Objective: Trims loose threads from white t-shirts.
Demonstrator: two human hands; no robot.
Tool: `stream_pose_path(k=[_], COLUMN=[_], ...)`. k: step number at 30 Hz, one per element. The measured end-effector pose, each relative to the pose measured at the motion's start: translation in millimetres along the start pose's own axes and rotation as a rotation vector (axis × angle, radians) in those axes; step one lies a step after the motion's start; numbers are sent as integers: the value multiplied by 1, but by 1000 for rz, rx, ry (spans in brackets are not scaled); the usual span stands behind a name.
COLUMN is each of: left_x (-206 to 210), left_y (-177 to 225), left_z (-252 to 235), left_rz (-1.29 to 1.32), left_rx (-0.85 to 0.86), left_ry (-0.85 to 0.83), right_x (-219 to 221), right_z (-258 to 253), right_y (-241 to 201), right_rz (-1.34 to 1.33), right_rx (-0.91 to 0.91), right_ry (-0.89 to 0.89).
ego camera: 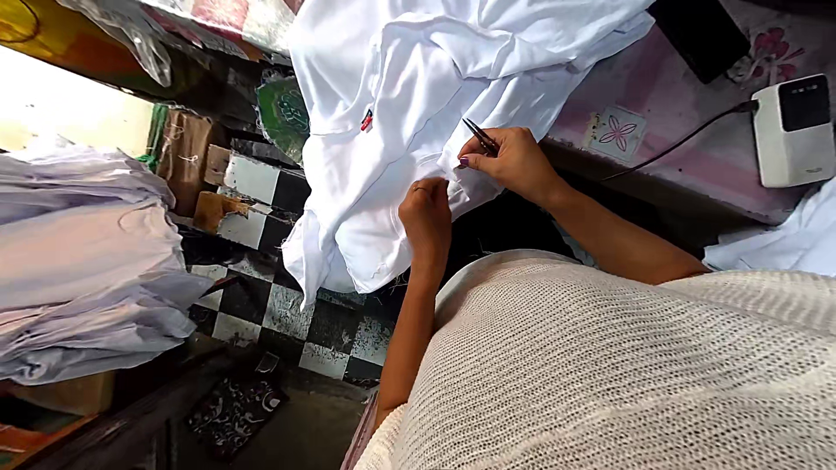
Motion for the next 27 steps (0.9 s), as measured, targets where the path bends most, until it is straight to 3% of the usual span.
stream_pose_path(k=[3,8,10,13,16,19,27], left_x=[-3,26,20,14,8,6,7], left_y=[4,-1,-3,-14,-23,-20,-17], left_z=[0,-1,4,5,4,2,1], left_rz=[16,43,97,282,591,779,890], left_rx=[-99,52,60,-142,-455,-612,-569], left_ry=[-38,141,69,-79,-193,-215,-146], right_x=[-3,1,-2,-14,-28,-29,0], right_z=[-2,-2,-1,4,14,25,23], right_y=[2,0,2,3,-2,-3,1], right_rz=[-52,-54,-48,-160,-364,-329,-262], right_rx=[57,36,21,119,354,439,518], right_ry=[-35,-35,-38,-83,-281,-462,-563])
Point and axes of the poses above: each hand's wrist, its own z-axis away from the middle knuckle, its own x-axis out of the palm, y = z × x, the point moved 4 cm from there along -z, towards the middle knuckle, and after that the axes turned 8 degrees about y, right-handed, at the moved point
